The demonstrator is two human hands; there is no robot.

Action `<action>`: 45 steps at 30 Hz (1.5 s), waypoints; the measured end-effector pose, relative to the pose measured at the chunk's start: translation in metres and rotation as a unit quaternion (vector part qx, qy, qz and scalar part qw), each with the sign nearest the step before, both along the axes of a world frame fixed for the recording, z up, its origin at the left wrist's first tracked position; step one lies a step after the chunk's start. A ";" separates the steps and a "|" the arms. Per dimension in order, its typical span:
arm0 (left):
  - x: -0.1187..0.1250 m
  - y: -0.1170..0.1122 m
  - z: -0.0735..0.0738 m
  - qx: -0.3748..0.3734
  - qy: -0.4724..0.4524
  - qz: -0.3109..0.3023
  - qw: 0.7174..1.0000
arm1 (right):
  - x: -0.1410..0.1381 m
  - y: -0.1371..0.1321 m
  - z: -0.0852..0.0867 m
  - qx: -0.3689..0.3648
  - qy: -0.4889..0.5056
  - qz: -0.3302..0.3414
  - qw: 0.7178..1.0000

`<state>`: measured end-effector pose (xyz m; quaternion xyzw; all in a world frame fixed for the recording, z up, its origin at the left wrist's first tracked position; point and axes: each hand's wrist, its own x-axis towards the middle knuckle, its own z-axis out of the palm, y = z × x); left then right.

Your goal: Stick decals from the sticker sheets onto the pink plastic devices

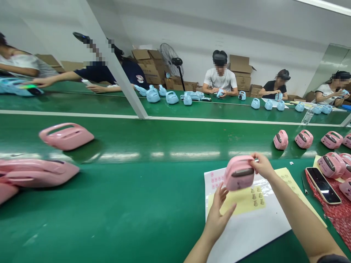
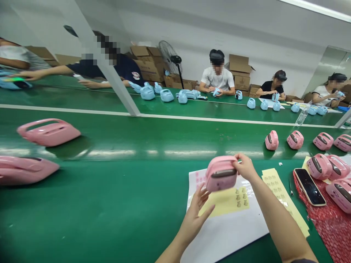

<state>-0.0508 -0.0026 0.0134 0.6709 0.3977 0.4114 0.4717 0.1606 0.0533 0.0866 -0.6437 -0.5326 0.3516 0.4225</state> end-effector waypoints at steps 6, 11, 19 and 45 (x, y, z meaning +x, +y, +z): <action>-0.006 0.021 -0.015 0.155 0.155 -0.055 0.974 | 0.031 0.078 0.002 0.078 -0.108 -0.231 0.964; -0.004 0.021 -0.016 0.198 0.145 -0.065 0.967 | 0.065 0.101 -0.014 0.055 -0.162 -0.327 0.929; 0.005 0.016 -0.014 0.163 0.151 -0.071 0.972 | 0.006 0.084 -0.032 0.154 -0.291 -0.238 0.914; 0.009 0.017 -0.010 0.123 0.158 -0.072 0.977 | -0.117 0.055 -0.053 0.040 -0.392 0.249 0.885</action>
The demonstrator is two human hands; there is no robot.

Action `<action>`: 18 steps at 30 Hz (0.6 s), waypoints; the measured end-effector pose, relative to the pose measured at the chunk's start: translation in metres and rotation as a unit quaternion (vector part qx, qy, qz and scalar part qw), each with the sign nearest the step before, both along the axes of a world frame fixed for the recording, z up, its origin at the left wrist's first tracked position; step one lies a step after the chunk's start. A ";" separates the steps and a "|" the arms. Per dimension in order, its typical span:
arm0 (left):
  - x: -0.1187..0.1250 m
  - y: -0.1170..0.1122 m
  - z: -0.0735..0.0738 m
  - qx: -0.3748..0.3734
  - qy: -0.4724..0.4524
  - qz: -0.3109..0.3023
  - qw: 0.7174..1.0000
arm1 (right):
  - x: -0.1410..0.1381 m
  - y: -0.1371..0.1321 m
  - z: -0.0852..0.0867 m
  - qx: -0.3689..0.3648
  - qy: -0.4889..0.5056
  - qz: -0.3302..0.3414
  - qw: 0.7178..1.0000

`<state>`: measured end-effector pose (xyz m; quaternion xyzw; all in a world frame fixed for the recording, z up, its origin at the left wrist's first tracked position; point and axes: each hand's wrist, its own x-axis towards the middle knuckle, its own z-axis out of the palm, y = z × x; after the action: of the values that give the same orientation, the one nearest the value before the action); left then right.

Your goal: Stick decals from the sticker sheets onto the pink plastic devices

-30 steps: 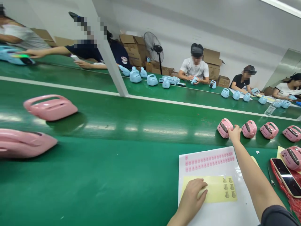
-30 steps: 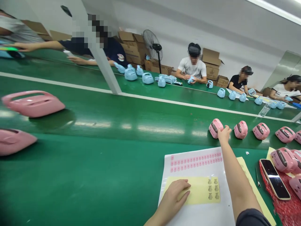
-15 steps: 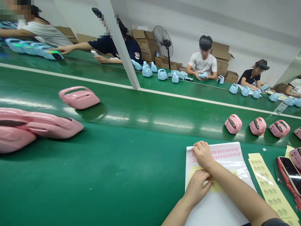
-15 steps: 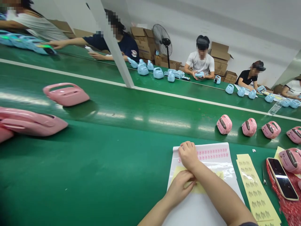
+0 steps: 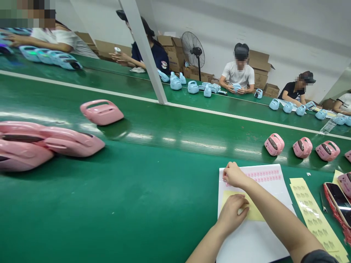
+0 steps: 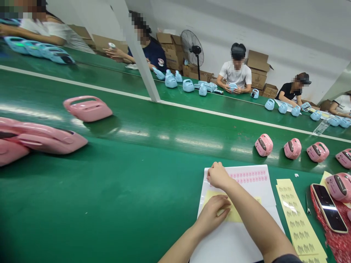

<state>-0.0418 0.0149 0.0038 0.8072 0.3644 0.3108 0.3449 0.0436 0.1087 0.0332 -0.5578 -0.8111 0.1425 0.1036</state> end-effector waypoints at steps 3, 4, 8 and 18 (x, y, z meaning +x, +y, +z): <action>0.000 0.000 0.001 -0.002 0.003 -0.002 1.000 | -0.005 0.000 0.002 -0.015 -0.020 0.003 1.000; 0.000 0.000 0.001 -0.003 0.003 -0.002 1.000 | -0.005 0.000 0.004 -0.020 -0.025 0.005 0.999; 0.000 -0.001 0.002 -0.004 0.005 -0.005 1.000 | -0.004 -0.002 0.009 -0.042 -0.033 0.026 0.998; 0.001 0.000 0.002 0.000 0.007 -0.011 1.000 | -0.001 -0.006 -0.003 -0.011 -0.010 0.022 1.000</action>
<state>-0.0407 0.0151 0.0059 0.8136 0.3580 0.3012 0.3453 0.0422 0.1029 0.0301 -0.5423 -0.8225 0.1481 0.0861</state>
